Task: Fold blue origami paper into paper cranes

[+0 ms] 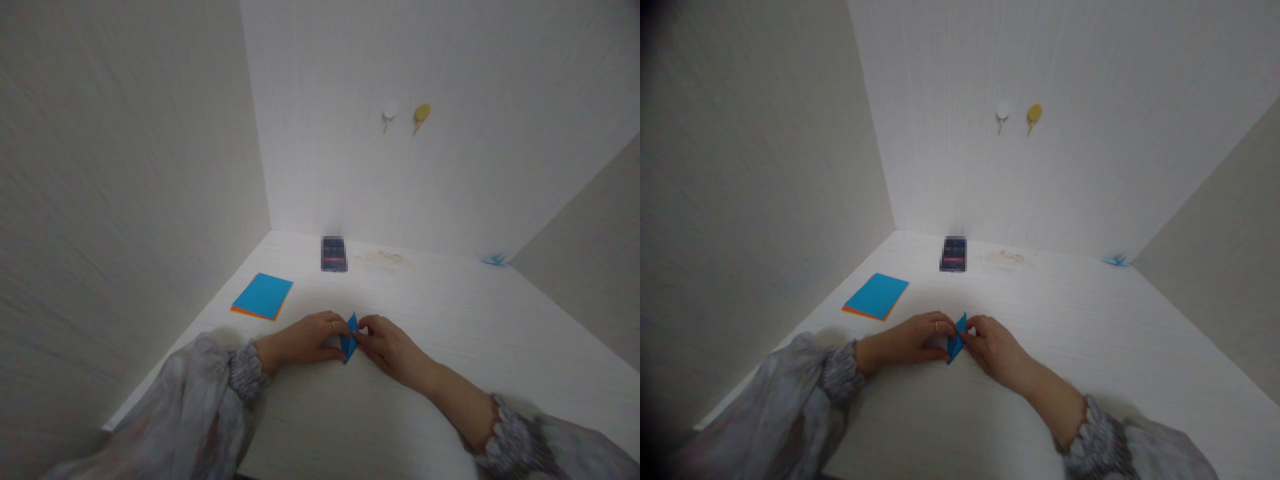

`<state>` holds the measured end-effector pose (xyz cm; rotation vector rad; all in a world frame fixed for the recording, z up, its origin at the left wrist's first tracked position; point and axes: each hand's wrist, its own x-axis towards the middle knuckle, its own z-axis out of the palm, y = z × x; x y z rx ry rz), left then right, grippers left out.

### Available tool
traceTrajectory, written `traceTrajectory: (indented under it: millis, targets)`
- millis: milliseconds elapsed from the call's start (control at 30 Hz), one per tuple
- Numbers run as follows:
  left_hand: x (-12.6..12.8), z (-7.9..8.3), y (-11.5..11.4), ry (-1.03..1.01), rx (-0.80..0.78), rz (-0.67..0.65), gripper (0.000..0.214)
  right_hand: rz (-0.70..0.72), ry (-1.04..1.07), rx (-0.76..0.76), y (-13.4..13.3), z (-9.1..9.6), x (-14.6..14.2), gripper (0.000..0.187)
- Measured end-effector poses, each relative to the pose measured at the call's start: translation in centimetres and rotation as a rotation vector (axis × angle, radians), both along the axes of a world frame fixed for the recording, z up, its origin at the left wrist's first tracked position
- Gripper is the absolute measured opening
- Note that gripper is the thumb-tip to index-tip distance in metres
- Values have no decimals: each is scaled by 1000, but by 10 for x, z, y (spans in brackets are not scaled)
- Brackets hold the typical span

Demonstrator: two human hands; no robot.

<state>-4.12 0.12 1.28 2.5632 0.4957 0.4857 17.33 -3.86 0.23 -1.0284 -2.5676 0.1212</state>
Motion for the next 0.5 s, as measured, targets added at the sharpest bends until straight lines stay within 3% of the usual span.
traceTrajectory:
  millis: [500]
  targets:
    - [0, -2, 1, 34, 187, -94, 28, 29, -54, 75, -3, -1, 4, 26]
